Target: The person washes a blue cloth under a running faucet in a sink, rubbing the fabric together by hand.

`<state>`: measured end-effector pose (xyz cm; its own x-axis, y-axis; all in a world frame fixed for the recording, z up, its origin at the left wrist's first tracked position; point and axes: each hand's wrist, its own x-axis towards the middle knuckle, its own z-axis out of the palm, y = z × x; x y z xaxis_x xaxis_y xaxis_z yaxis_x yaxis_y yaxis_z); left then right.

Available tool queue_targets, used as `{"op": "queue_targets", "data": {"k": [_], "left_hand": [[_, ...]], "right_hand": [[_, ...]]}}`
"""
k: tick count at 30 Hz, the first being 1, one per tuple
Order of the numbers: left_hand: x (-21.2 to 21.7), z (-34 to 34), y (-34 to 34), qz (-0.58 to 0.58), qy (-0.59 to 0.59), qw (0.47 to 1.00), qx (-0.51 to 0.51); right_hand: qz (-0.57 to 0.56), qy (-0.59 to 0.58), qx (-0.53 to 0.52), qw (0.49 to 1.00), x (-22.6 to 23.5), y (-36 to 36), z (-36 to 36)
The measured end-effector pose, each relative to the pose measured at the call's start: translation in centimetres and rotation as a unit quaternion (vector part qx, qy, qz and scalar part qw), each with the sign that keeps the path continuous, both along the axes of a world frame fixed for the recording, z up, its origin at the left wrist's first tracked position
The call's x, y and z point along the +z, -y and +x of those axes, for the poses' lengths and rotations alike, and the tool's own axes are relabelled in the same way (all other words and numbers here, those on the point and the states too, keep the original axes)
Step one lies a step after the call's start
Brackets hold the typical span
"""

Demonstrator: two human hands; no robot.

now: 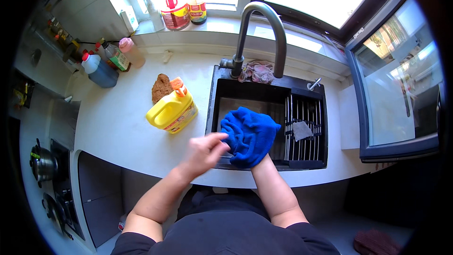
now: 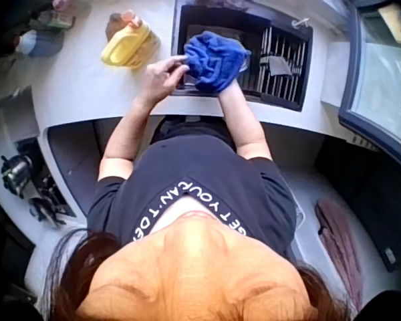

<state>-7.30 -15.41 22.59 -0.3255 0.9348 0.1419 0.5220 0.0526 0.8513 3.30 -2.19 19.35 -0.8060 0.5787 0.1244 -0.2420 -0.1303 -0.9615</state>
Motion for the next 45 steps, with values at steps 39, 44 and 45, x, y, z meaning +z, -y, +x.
{"op": "queue_targets", "data": {"k": [39, 44, 45], "left_hand": [[0.6, -2.0, -0.4, 0.221, -0.076, 0.961, 0.148], [-2.4, 2.3, -3.3, -0.057, 0.685, 0.725, 0.048], [-3.8, 2.7, -4.1, -0.088, 0.722, 0.686, -0.009]], "right_hand": [[0.2, 0.028, 0.006, 0.979, 5.5, 2.0, 0.2], [0.424, 0.106, 0.047, 0.898, 4.9, -0.7, 5.0], [0.192, 0.069, 0.109, 0.973, 1.5, -1.1, 5.8]]}}
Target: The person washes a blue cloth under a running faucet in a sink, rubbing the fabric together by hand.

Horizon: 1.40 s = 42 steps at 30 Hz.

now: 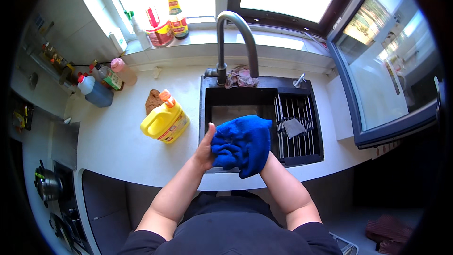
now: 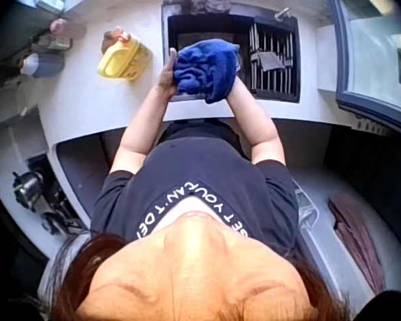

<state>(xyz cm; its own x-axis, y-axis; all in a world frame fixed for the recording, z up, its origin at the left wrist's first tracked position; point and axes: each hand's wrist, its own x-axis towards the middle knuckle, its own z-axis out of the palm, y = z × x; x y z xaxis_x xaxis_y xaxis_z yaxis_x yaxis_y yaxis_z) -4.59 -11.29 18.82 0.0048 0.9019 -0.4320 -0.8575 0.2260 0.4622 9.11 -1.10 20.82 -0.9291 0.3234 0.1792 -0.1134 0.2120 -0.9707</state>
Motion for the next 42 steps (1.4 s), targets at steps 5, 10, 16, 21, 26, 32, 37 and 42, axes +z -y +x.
{"op": "queue_targets", "data": {"k": [5, 10, 16, 21, 26, 32, 37, 42], "left_hand": [[-5.0, 1.8, -2.9, -0.132, -0.095, 0.986, 0.047], [-7.0, 2.1, -3.4, -0.161, -0.105, 0.977, 0.09], [-9.6, 1.8, -4.0, -0.179, -0.099, 0.972, 0.118], [-10.3, 3.1, -5.1, -0.13, -0.037, 0.988, 0.069], [-10.5, 5.0, -5.1, -0.168, -0.066, 0.98, 0.08], [-8.9, 4.4, -4.5, -0.18, 0.044, 0.982, 0.046], [-8.9, 3.1, -5.7, -0.164, 0.058, 0.981, 0.088], [-16.3, 3.3, -5.5, -0.063, 0.108, 0.99, 0.063]], "right_hand": [[-0.567, 0.038, -0.056, 0.821, -5.9, -1.4, 3.1], [-0.715, 0.085, -0.11, 0.685, -12.9, -3.3, 8.7], [-0.095, 0.143, -0.33, 0.928, -15.3, -2.8, 8.4], [0.1, -0.01, -0.214, 0.972, -8.4, 0.4, 2.0], [0.023, 0.014, -0.431, 0.902, -15.9, -0.6, -1.5], [-0.265, 0.101, -0.45, 0.847, -20.7, -4.6, -0.2], [-0.015, -0.036, -0.462, 0.886, -14.2, -2.2, -0.7], [0.153, 0.1, -0.476, 0.86, -13.8, 0.1, -2.8]]}}
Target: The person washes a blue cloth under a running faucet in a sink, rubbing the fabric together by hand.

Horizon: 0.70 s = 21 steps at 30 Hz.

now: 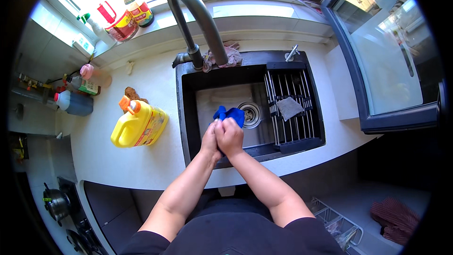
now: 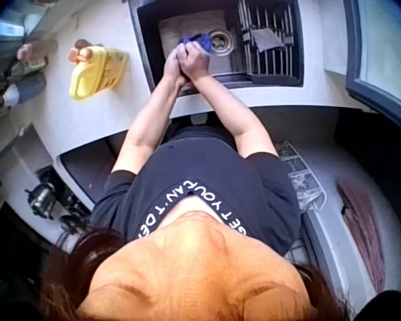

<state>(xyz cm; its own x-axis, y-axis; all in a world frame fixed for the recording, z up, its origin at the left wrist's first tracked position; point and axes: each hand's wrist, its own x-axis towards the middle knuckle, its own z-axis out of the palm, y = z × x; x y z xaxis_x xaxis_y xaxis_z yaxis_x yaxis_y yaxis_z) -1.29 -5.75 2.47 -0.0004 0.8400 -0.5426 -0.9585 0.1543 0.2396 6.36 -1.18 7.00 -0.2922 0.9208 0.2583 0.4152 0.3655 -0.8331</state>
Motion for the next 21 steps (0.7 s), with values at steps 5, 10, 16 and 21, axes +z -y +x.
{"op": "queue_targets", "data": {"k": [5, 10, 16, 21], "left_hand": [[6.7, 1.2, -1.6, -0.077, -0.106, 0.991, -0.028], [8.2, -1.1, -1.9, -0.03, 0.002, 0.999, -0.033], [5.7, -1.6, -1.7, -0.149, -0.055, 0.987, 0.022], [1.5, -0.6, -0.8, 0.133, 0.189, 0.968, -0.096]], "right_hand": [[-0.458, -0.273, -0.042, 0.845, -10.6, -5.1, 3.3], [-0.737, -0.446, 0.133, 0.49, 0.3, -3.0, 6.5], [-0.398, -0.32, 0.002, 0.86, -1.2, -2.3, 6.0], [0.075, -0.031, 0.107, 0.991, 2.6, 2.1, 1.4]]}}
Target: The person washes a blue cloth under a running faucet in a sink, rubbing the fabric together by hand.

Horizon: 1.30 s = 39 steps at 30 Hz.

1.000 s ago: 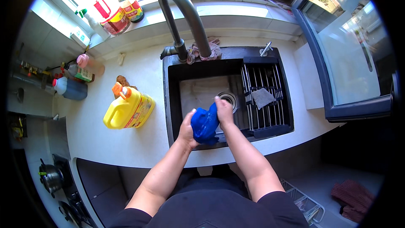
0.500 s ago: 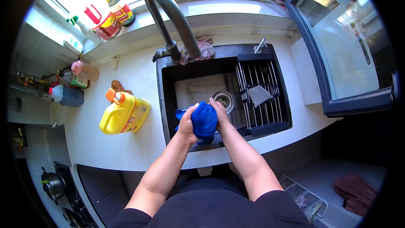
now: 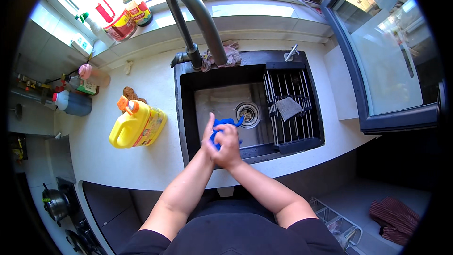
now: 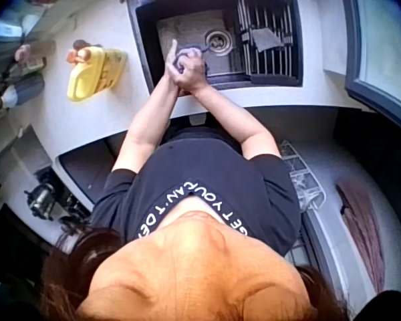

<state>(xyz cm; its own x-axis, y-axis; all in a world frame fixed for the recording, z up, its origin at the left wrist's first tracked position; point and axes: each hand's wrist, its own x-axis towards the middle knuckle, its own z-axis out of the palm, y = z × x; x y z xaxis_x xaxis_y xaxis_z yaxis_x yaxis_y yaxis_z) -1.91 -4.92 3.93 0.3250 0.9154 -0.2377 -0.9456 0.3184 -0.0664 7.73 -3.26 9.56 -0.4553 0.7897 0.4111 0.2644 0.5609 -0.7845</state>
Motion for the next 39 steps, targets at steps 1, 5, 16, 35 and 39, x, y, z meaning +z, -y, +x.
{"op": "queue_targets", "data": {"k": [1, 5, 16, 35, 39], "left_hand": [[-0.3, 1.5, 0.0, -0.134, -0.125, 0.981, 0.07], [-0.6, 2.7, -1.0, -0.307, -0.346, 0.879, 0.115], [1.9, 0.9, -2.7, -0.335, -0.23, 0.911, 0.074], [4.8, -1.3, 1.1, 0.089, -0.858, 0.495, 0.107], [3.2, -2.2, 2.0, -0.131, -0.563, 0.814, -0.053]], "right_hand": [[-0.041, -0.019, -0.043, 0.998, -2.7, -1.3, -0.2], [-0.144, -0.01, -0.267, 0.953, -5.7, -4.2, -1.1], [-0.125, -0.074, -0.206, 0.968, -5.9, -3.2, -2.1], [-0.745, -0.384, 0.022, 0.545, -2.9, -6.9, 3.7], [-0.579, -0.332, -0.044, 0.743, -3.1, -6.7, 2.4]]}}
